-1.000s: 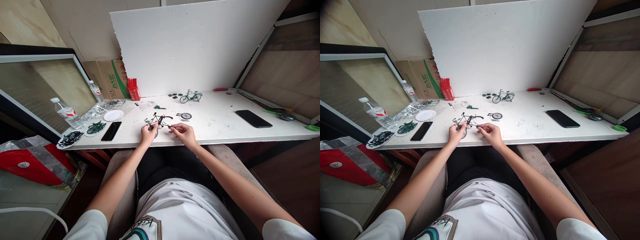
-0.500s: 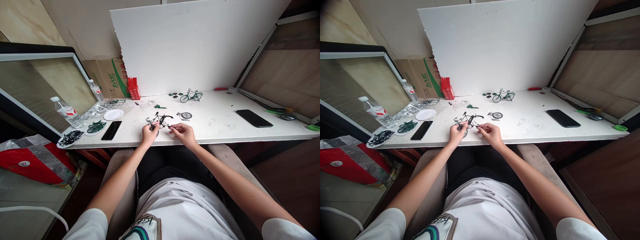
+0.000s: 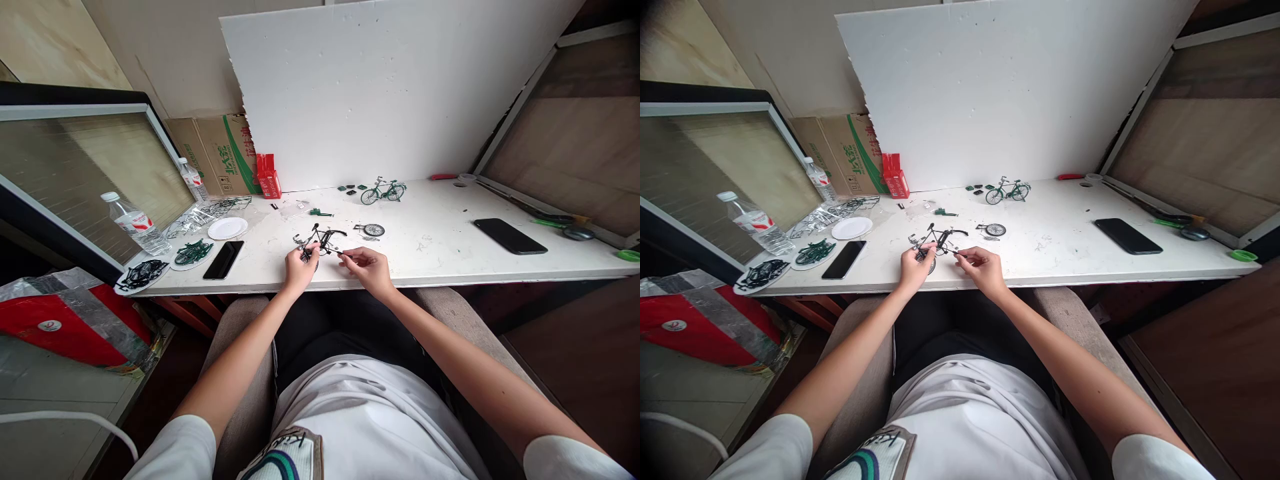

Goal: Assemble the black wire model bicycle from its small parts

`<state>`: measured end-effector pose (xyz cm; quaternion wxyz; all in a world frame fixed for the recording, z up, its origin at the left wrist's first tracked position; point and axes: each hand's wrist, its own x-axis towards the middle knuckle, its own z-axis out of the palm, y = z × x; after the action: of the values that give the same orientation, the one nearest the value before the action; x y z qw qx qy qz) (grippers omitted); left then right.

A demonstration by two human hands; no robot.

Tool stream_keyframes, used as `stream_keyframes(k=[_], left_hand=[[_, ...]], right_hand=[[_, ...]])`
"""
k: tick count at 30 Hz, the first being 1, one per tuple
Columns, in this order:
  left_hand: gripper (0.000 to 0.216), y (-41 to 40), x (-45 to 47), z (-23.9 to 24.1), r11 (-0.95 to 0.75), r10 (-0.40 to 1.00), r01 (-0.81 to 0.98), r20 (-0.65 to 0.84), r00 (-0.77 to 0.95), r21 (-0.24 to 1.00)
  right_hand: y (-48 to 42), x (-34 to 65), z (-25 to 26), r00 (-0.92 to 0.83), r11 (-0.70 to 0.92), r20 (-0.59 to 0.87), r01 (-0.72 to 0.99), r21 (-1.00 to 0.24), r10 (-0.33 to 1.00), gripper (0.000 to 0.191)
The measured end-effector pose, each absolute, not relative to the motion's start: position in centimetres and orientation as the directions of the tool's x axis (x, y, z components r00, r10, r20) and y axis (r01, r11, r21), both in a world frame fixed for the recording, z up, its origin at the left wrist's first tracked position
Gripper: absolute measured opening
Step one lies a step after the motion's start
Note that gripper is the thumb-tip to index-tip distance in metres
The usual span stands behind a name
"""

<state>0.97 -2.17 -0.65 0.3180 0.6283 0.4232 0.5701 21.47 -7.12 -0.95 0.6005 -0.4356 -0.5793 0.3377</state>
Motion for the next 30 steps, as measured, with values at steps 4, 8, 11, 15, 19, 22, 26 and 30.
stream_keyframes(k=[4, 8, 11, 15, 19, 22, 26, 30], left_hand=[[0.026, -2.39, 0.98, -0.53, -0.474, 0.873, 0.211, 0.487, -0.011, 0.855], [0.025, -2.44, 0.96, -0.56, -0.492, 0.863, 0.216, 0.505, -0.002, 0.843], [0.026, -2.36, 0.95, -0.63, -0.490, 0.865, 0.211, 0.502, -0.002, 0.846], [0.026, -2.32, 0.95, -0.62, -0.479, 0.871, 0.212, 0.490, 0.000, 0.852], [0.026, -2.35, 0.94, -0.60, -0.488, 0.866, 0.221, 0.500, 0.003, 0.844], [0.025, -2.34, 0.96, -0.66, -0.489, 0.865, 0.231, 0.502, 0.003, 0.841], [0.025, -2.33, 0.99, -0.69, -0.491, 0.864, 0.228, 0.504, 0.000, 0.841], [0.023, -2.42, 0.98, -0.57, -0.489, 0.865, 0.227, 0.502, 0.002, 0.842]], right_hand=[[-7.10, 21.54, -1.11, 0.091, 0.405, 0.415, 0.117, -0.907, 0.905, 0.043], [-7.16, 21.56, -1.11, 0.100, 0.406, 0.421, 0.136, -0.904, 0.902, 0.043], [-7.24, 21.52, -1.04, 0.104, 0.408, 0.424, 0.141, -0.902, 0.900, 0.043], [-7.30, 21.48, -0.98, 0.099, 0.411, 0.427, 0.150, -0.899, 0.899, 0.043], [-7.28, 21.53, -1.00, 0.101, 0.415, 0.432, 0.151, -0.897, 0.896, 0.041], [-7.28, 21.52, -0.97, 0.108, 0.414, 0.430, 0.143, -0.899, 0.897, 0.038], [-7.35, 21.44, -0.87, 0.110, 0.410, 0.425, 0.136, -0.902, 0.898, 0.037], [-7.45, 21.37, -0.82, 0.128, 0.396, 0.409, 0.118, -0.911, 0.903, 0.039]])
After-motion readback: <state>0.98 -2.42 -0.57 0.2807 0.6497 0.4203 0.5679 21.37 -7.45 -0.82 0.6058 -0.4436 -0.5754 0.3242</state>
